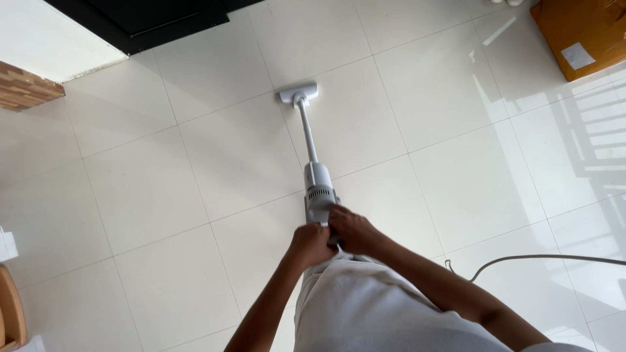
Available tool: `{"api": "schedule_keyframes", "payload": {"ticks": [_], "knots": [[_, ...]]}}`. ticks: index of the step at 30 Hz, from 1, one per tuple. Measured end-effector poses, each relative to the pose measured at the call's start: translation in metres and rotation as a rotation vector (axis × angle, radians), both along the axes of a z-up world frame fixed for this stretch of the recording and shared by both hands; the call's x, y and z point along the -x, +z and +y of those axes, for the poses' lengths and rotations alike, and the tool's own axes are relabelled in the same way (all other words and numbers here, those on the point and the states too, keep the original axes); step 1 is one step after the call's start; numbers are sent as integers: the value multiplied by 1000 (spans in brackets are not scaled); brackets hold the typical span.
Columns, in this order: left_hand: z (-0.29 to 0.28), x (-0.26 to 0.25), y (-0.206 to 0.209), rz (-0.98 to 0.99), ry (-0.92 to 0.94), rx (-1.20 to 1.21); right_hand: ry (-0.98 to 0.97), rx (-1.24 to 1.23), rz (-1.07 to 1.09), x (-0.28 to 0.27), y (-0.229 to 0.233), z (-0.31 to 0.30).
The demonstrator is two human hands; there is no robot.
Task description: The person uses a corded stick vacuum to clean a white tiled floor. They move the vacuum back and forth across the room, navigating around wooden chairs and a table, and continue until the end of the clip.
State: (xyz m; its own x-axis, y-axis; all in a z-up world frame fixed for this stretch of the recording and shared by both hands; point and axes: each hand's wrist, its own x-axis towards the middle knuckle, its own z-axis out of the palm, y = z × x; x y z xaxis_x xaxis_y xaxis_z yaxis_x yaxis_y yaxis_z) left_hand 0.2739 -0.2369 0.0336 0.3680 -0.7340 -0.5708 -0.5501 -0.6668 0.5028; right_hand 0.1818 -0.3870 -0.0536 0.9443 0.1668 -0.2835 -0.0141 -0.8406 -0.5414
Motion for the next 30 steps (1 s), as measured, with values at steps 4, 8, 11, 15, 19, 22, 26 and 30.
{"api": "schedule_keyframes", "payload": {"ticks": [4, 8, 11, 15, 19, 22, 26, 30], "knots": [[14, 1, 54, 129, -77, -21, 63, -61, -3, 12, 70, 10], [2, -10, 43, 128, -104, -13, 47, -60, -31, 2, 73, 0], [-19, -34, 30, 72, -153, 0, -17, -36, -71, -19, 53, -18], [-58, -75, -5, -14, -133, 49, -144, -28, -105, -64, 34, -49], [-96, -99, -70, -126, -78, 80, -246, 67, -124, -96, 29, -73], [-105, -78, -75, -91, -21, 93, -236, 77, -95, -84, 23, -85], [-93, -22, -43, -57, -52, 43, -111, 106, -52, -21, 2, -89], [-69, 63, -14, 33, -152, 9, 208, 77, -268, 71, -8, -83]]}}
